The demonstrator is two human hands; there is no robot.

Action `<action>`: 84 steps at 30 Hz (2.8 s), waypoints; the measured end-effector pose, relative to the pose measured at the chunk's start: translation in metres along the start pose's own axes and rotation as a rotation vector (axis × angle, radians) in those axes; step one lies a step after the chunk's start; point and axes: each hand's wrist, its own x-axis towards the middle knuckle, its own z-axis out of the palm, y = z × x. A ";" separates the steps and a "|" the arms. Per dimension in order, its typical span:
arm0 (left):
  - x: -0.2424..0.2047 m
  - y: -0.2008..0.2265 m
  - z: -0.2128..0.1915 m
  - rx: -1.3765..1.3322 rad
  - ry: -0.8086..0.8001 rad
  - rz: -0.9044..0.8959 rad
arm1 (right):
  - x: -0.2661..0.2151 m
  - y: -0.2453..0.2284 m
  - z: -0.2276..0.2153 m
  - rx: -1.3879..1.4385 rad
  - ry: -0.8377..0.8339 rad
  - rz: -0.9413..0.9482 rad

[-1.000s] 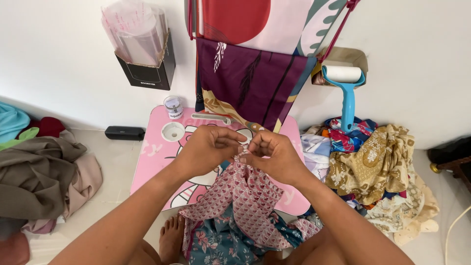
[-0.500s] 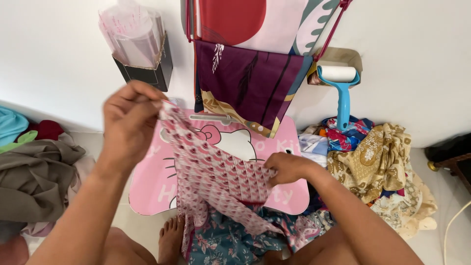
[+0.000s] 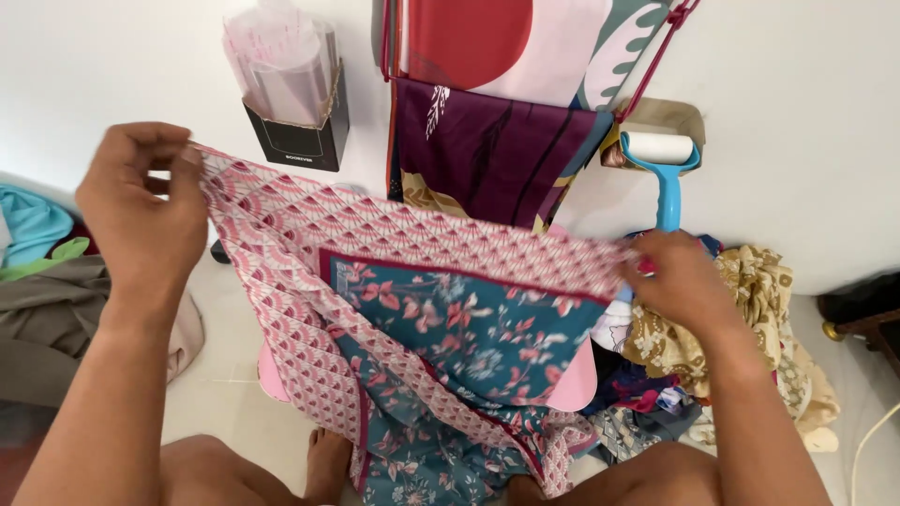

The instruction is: Lint rolling a small fabric item, placing it in a plastic sleeve, and unfolding a larger patterned garment for inspection.

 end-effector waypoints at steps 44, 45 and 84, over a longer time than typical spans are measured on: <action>-0.056 0.126 0.149 -0.539 -0.438 -0.010 | 0.017 -0.119 0.075 1.180 -0.065 -0.053; -0.056 0.128 0.149 -0.510 -0.425 0.015 | 0.017 -0.119 0.075 1.153 -0.055 -0.052; -0.108 0.100 0.168 -0.083 -0.905 -0.136 | 0.003 -0.109 0.013 1.338 0.451 0.103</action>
